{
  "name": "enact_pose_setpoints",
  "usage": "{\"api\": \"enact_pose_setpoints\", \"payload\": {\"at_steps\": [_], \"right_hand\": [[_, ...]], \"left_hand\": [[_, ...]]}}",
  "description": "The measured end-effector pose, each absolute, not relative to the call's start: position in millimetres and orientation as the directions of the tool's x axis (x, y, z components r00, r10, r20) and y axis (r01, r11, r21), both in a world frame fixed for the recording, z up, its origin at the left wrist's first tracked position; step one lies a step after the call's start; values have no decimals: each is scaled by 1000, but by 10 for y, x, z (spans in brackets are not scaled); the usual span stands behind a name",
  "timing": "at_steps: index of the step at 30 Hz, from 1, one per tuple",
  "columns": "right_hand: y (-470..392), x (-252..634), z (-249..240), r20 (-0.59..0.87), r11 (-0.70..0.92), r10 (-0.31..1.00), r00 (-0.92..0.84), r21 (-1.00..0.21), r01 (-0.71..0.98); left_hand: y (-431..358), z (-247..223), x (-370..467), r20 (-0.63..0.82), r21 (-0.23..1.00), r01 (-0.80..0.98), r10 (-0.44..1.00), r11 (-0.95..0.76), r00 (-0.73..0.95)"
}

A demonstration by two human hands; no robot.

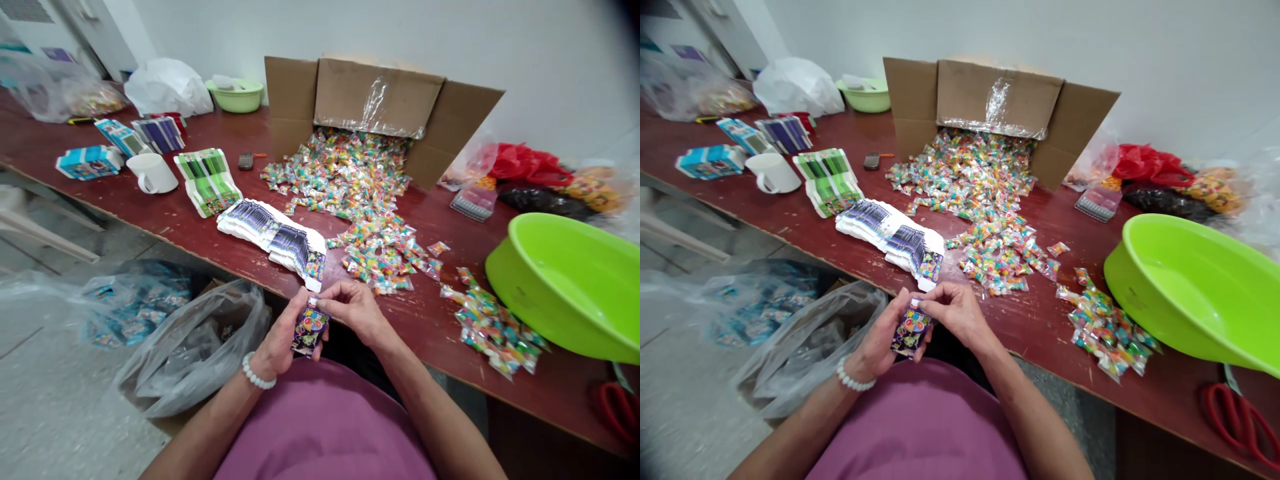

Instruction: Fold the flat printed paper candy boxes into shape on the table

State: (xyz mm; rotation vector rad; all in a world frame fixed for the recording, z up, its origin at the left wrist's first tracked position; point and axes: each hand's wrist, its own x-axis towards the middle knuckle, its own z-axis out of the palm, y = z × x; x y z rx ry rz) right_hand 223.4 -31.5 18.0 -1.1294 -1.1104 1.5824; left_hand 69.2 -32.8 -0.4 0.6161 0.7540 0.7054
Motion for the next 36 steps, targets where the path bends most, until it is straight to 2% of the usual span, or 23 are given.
{"api": "enact_pose_setpoints", "payload": {"at_steps": [4,8,11,14,17,19,21,23,26,30,33,36], "right_hand": [[-429,2205,147,-55,-61,965,-257,-998,-16],[-505,2155,59,123,161,973,-198,-969,188],[-464,2103,-16,150,190,971,-184,-957,221],[-275,2119,-94,117,139,988,-106,-962,235],[4,2202,-173,149,128,988,26,-914,385],[144,2234,-233,227,192,974,-1,-821,537],[193,2213,-307,300,282,950,-90,-692,665],[162,2148,-393,336,303,934,-121,-568,765],[67,2056,-512,356,241,932,-64,-479,844],[43,2072,-552,444,309,892,-84,-465,830],[84,2155,-453,543,317,837,-63,-388,865],[54,2207,-274,614,266,789,-25,-304,915]], "left_hand": [[-303,-50,666,-441,616,-393,713,682,545],[-295,-70,676,-434,550,-476,722,686,538],[-276,-41,648,-407,596,-510,781,620,473],[-229,27,488,-368,724,-453,847,520,385],[-165,37,136,-294,901,-303,951,310,98],[-124,-40,-180,-220,975,-73,962,210,-160],[-97,-172,-486,-160,947,219,936,235,-314],[-97,-308,-692,-99,881,403,930,248,-354],[-153,-411,-684,-66,896,400,948,194,-311],[-250,-316,-234,-105,972,187,978,139,-180],[-256,-191,121,-280,959,-43,959,282,52],[-154,-102,371,-410,814,-238,815,529,409]]}}
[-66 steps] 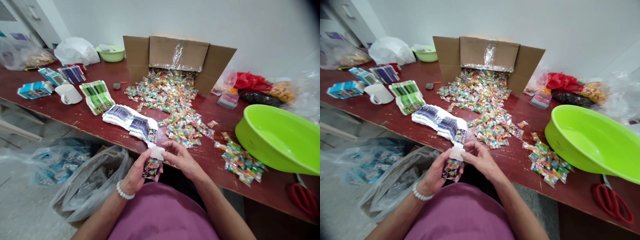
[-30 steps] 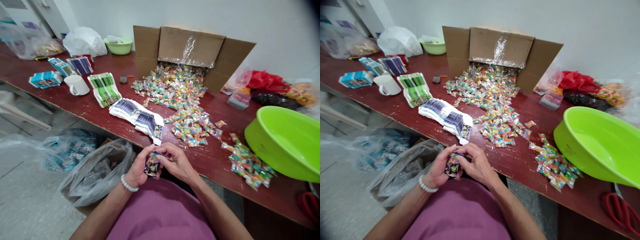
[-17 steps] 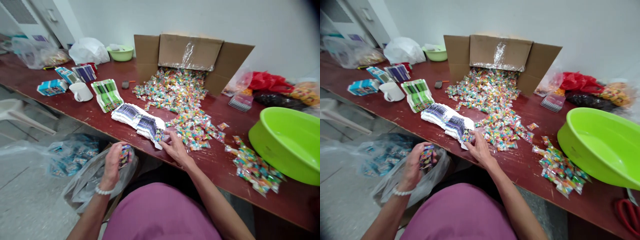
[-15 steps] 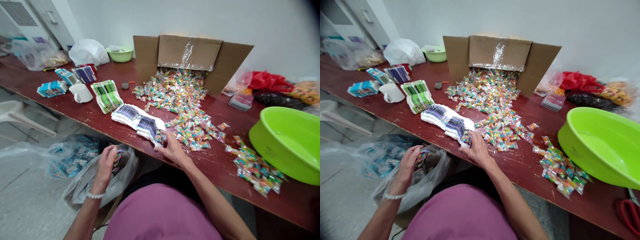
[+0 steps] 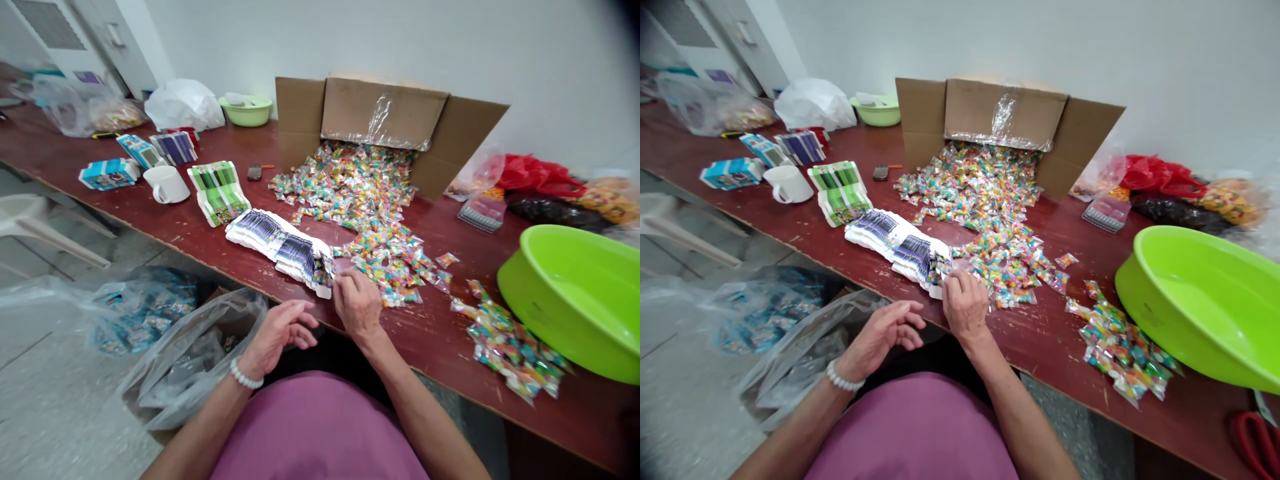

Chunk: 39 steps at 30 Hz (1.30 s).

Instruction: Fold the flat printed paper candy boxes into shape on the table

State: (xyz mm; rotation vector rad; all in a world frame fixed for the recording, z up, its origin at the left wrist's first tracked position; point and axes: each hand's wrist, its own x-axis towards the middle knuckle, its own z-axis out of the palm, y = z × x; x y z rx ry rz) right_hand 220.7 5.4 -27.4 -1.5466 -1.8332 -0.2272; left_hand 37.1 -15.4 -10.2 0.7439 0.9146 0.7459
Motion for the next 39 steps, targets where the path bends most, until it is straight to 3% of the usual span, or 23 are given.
{"api": "enact_pose_setpoints", "payload": {"at_steps": [3,6,9,14,17,20,22,25,28,30,35,39], "right_hand": [[-122,2158,-107,652,334,745,-140,-182,925],[-369,2036,-29,662,465,686,-302,-79,882],[-530,1952,-13,688,543,667,-285,-187,819],[-494,2035,64,674,545,738,-25,-574,612],[-404,2110,139,463,363,873,153,-827,429],[-370,2108,187,130,121,986,104,-988,91],[-382,2076,194,-9,-9,1000,-2,-995,-102],[-403,2050,171,-80,-79,997,-4,-981,-174],[-391,2078,130,3,9,996,88,-998,-65],[-375,2099,98,42,44,992,122,-999,-17],[-388,2034,6,4,42,986,166,-974,-224],[-422,2001,-41,54,99,982,179,-962,-255]], "left_hand": [[7,-59,532,-358,564,-408,657,719,663],[113,-61,597,-280,418,-538,668,732,690],[107,-87,563,-280,500,-517,694,695,663],[-16,-68,455,-166,790,-403,795,462,584],[-77,-28,454,-159,874,-269,760,405,630],[-133,3,501,-211,911,-160,763,381,611],[-171,22,540,-247,919,-126,794,374,555],[-216,59,572,-275,925,-91,816,369,508],[-250,111,565,-258,951,-32,848,307,462],[-279,143,561,-215,961,-82,896,266,389],[-382,146,598,-128,959,-227,975,169,184],[-420,94,583,-56,976,-196,979,95,195]]}}
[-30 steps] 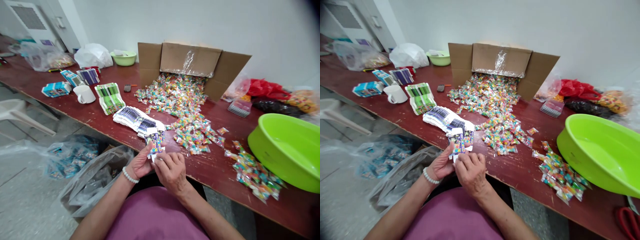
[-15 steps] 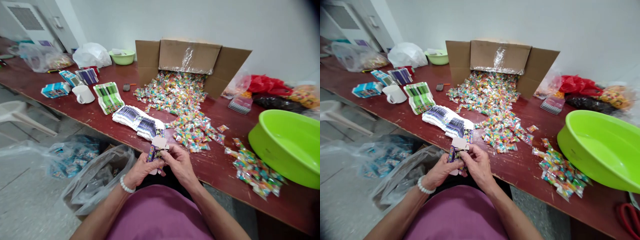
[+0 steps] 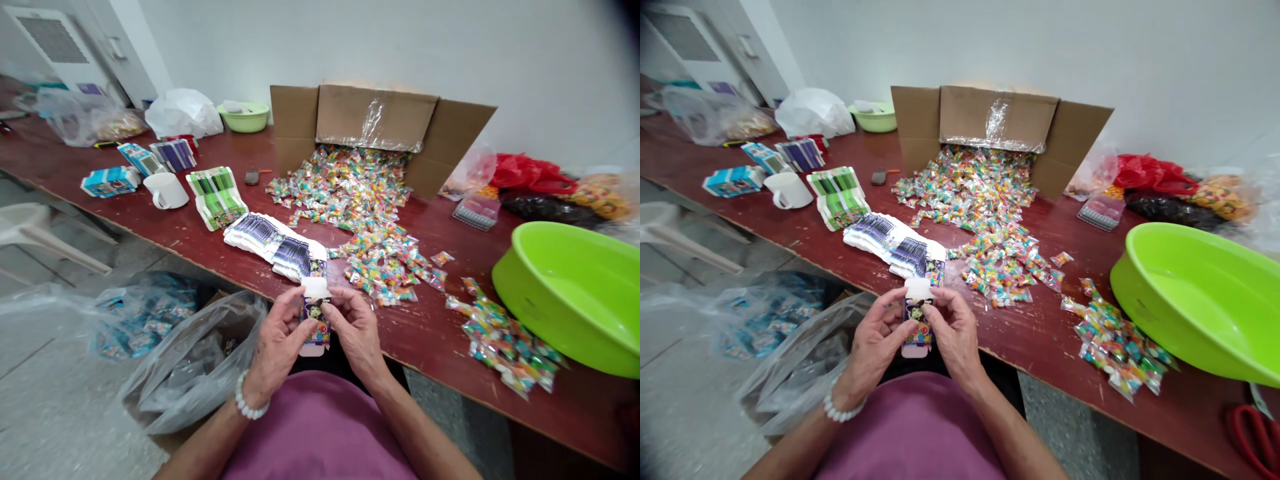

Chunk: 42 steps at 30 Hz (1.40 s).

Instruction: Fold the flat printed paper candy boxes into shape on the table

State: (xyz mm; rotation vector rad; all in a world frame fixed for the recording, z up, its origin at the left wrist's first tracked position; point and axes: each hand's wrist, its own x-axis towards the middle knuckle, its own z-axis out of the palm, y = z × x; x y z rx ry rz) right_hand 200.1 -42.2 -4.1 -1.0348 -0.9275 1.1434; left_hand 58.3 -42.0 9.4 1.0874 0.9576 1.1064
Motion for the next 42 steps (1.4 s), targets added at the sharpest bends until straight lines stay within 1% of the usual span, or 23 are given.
{"api": "enact_pose_setpoints", "payload": {"at_steps": [2,5,8,10,12,14,16,19,21,22,24,26,27,30,32,33,36,38,40,42], "right_hand": [[-420,2040,-42,47,80,989,139,-968,-238],[-394,2125,-23,-39,-26,998,56,-974,-224],[-362,2164,4,-100,-81,994,50,-951,-298],[-348,2163,19,-103,-71,992,68,-928,-366],[-343,2163,30,-92,-68,995,43,-917,-393],[-346,2174,36,-78,-79,997,-18,-927,-368],[-355,2194,35,-49,-62,998,-48,-943,-326],[-374,2228,32,37,32,999,-14,-961,-275],[-386,2250,40,94,88,995,-18,-977,-195],[-391,2260,50,126,120,991,-38,-984,-133],[-397,2269,80,192,191,977,-95,-981,-18],[-398,2258,116,227,232,966,-126,-972,25],[-396,2244,132,217,221,969,-117,-975,19],[-372,2194,160,138,142,988,-74,-989,46],[-339,2179,157,72,77,993,-92,-996,52],[-320,2179,151,34,36,992,-119,-999,19],[-267,2195,129,-72,-100,982,-175,-984,-151],[-254,2200,126,-109,-141,980,-166,-970,-198],[-267,2190,136,-98,-120,986,-133,-978,-170],[-307,2172,151,-35,-46,992,-119,-995,-94]], "left_hand": [[-410,83,550,-55,983,-157,970,94,236],[-378,90,510,-83,983,-131,947,129,309],[-350,97,504,-62,993,-78,957,88,285],[-341,89,510,-25,999,-37,967,36,254],[-337,73,513,-16,999,-42,968,28,249],[-337,63,510,-62,992,-91,966,87,249],[-341,69,508,-141,967,-174,956,189,257],[-362,103,524,-256,886,-273,887,374,384],[-384,113,551,-313,832,-270,813,484,490],[-394,108,566,-340,814,-260,789,519,512],[-401,81,595,-382,795,-255,781,550,494],[-392,47,612,-410,791,-254,791,556,453],[-382,35,617,-416,794,-250,795,554,441],[-354,33,618,-402,839,-194,818,509,411],[-345,53,615,-372,879,-141,842,455,391],[-343,65,613,-359,895,-116,850,431,385],[-342,97,609,-344,913,-77,859,400,379],[-339,105,602,-339,916,-77,863,394,373],[-339,96,591,-337,914,-91,863,396,375],[-346,70,582,-336,905,-125,864,406,374]]}}
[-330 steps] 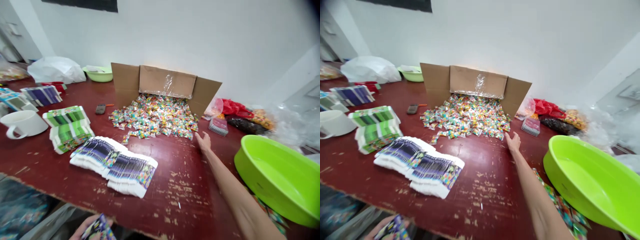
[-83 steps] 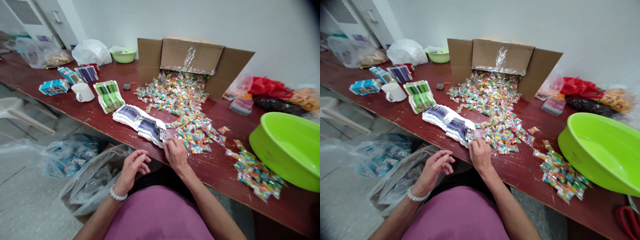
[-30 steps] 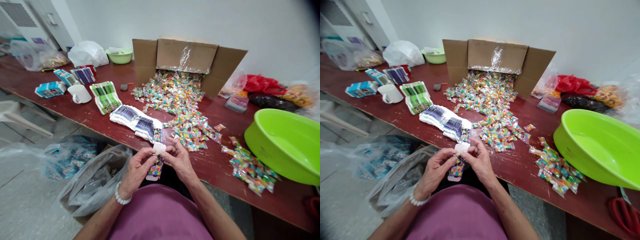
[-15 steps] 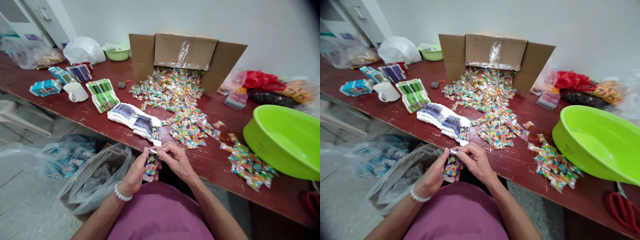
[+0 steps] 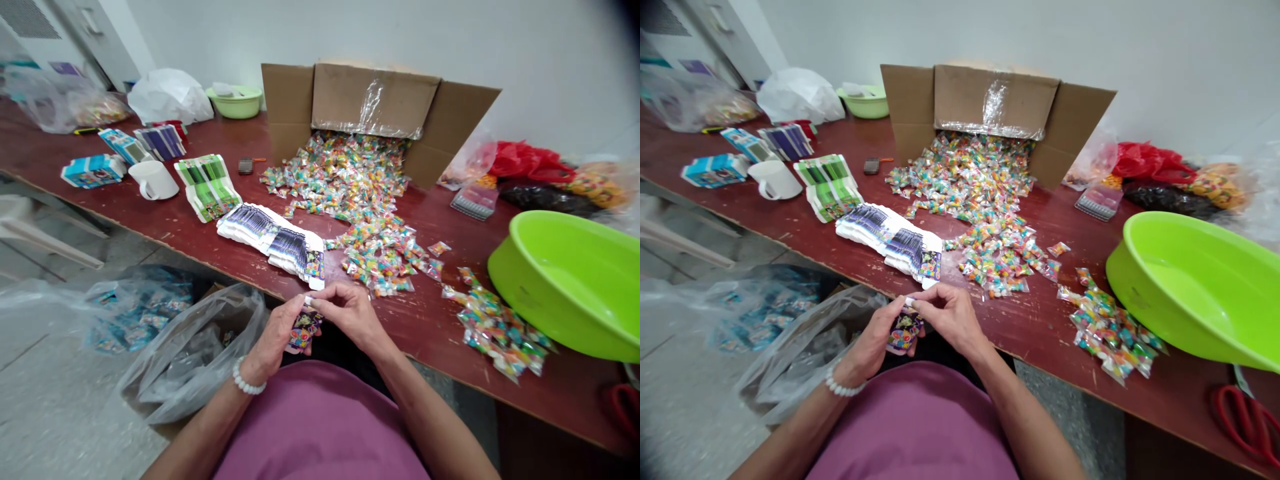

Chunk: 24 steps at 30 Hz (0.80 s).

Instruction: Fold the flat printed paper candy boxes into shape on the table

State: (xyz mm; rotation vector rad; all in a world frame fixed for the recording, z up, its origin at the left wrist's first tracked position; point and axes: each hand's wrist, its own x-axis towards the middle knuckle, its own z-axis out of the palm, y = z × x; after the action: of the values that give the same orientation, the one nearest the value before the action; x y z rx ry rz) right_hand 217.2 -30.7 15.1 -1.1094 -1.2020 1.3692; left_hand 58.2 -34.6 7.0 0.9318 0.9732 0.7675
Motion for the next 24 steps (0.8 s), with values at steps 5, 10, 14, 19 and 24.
{"api": "enact_pose_setpoints", "payload": {"at_steps": [5,10,14,19,24], "right_hand": [[-439,2131,133,129,144,981,-142,-984,101],[-430,2132,62,28,25,995,-100,-999,-29],[-373,2147,38,-56,-75,993,-99,-979,-190],[-346,2179,57,128,132,990,-55,-987,88],[-304,2234,116,139,164,975,-174,-977,139]], "left_hand": [[-401,-18,604,-475,792,-219,800,571,367],[-401,-14,618,-468,802,-189,793,567,390],[-359,25,594,-371,889,-112,843,444,389],[-351,-13,606,-416,886,-53,839,462,350],[-364,-6,614,-449,869,-43,822,493,351]]}}
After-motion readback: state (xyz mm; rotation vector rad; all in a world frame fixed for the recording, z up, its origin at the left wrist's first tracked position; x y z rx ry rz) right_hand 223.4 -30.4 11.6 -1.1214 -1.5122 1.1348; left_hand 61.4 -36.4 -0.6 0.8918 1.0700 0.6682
